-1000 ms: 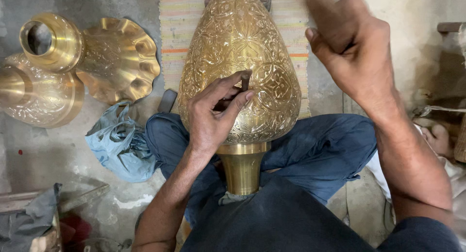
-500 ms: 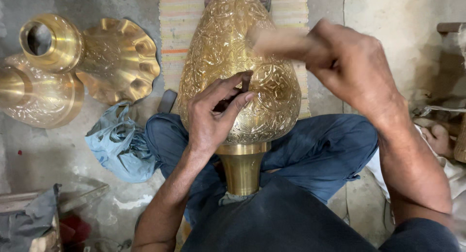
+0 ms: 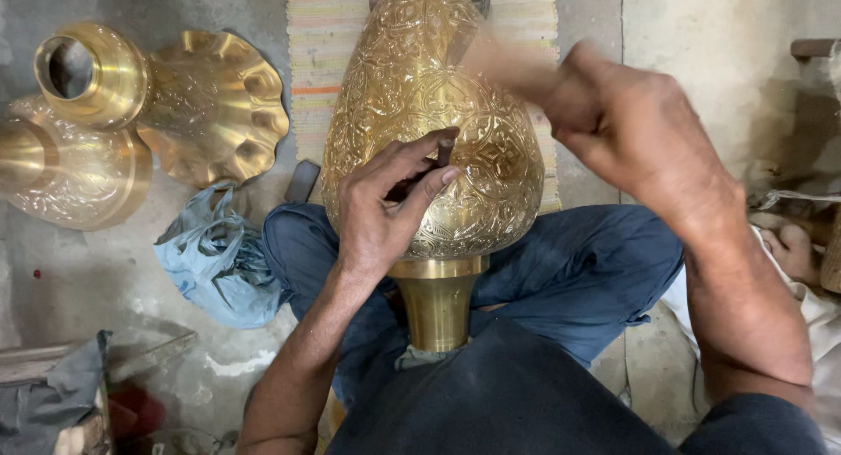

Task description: The person sits on the floor with a large engraved brass vase held between their legs and steadies it with one hand while driving a chisel against its surface with a wooden mallet, repositioning the chisel repeatedly to chase decorative patterns into the metal.

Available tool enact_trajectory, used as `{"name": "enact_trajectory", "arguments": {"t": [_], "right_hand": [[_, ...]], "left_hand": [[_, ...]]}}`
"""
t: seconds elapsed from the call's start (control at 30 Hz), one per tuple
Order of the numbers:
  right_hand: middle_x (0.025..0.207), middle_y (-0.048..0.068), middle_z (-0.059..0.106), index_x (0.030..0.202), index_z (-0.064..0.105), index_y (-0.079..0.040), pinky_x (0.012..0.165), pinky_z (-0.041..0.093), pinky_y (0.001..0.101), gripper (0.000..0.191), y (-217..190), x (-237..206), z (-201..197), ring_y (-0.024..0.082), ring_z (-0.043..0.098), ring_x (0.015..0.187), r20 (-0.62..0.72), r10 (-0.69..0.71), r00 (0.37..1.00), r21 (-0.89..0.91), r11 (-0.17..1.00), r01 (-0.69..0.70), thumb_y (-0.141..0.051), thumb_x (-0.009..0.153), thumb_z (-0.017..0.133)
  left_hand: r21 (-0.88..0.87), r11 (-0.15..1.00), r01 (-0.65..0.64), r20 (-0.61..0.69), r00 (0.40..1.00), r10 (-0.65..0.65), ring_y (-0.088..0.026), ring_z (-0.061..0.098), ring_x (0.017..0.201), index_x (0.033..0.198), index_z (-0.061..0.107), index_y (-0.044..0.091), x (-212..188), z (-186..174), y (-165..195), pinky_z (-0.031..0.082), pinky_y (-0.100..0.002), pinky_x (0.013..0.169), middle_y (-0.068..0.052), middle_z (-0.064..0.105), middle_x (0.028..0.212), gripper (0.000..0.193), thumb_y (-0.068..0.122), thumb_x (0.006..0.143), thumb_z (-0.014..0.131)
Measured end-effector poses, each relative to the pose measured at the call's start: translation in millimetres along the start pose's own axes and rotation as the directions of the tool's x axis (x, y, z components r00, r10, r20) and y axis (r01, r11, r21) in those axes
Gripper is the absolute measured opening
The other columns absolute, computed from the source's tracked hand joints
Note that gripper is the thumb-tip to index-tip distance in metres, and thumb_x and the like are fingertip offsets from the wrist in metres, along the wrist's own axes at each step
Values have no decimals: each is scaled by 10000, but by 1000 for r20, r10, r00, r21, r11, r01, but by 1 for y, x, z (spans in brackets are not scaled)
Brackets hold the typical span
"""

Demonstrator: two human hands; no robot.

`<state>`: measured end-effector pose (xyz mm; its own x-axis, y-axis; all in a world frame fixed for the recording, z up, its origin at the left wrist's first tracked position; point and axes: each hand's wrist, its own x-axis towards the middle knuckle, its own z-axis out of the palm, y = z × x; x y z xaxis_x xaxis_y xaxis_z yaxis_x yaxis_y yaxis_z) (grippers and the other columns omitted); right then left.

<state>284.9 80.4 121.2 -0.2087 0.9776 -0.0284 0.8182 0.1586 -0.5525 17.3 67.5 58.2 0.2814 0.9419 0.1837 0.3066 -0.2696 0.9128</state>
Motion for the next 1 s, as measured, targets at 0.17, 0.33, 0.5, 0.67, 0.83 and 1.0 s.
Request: {"name": "enact_trajectory", "arguments": {"t": [0.17,0.33,0.5,0.67,0.83,1.0], "right_hand": [[868,124,674,1117,577,-35,746,576,437,306,-2,-6,3,286,713,828,-46,-46,998,-172,984,37,-72,871,756],[943,151,666,1077,567,-24,798,540,480,337,2,-21,16,350,688,897,-126,-149,981,-267,957,111,-40,811,772],[972,174,663,1095,584,-26,837,526,497,367,17,-44,43,385,669,906,-189,-65,980,-258,966,14,-30,786,782],[1013,194,669,1115,583,-8,824,512,505,358,29,-58,79,417,665,976,-256,154,954,-127,973,-192,-33,815,778],[1113,175,711,1258,649,-87,849,520,486,536,25,-74,93,416,675,1020,-318,206,925,-27,974,-227,-39,744,792],[1082,170,720,1279,651,-89,882,511,487,566,23,-74,84,394,688,1001,-358,270,894,-76,946,-316,-45,744,829]], "left_hand": [[23,999,25,43,999,-26,-164,784,923,1297,717,52,0,-2,0,617,-291,746,-88,757,1000,383,162,939,798],[47,999,-5,32,999,4,-159,782,908,1284,712,48,1,-4,0,612,-292,756,-85,770,1011,375,164,939,803],[40,999,-29,73,997,26,-165,779,914,1277,721,45,4,-8,6,612,-299,782,-92,765,1027,356,151,948,805],[-110,991,-79,260,960,106,-166,781,995,1280,693,38,29,0,10,649,-301,839,-114,769,1162,353,163,962,779],[62,993,-103,494,867,59,-147,779,816,1221,709,49,53,5,10,628,-322,726,-97,791,943,353,198,915,800],[86,993,-84,500,866,30,-142,779,773,1220,716,63,57,4,8,627,-315,717,-71,791,854,362,203,899,805]]}}
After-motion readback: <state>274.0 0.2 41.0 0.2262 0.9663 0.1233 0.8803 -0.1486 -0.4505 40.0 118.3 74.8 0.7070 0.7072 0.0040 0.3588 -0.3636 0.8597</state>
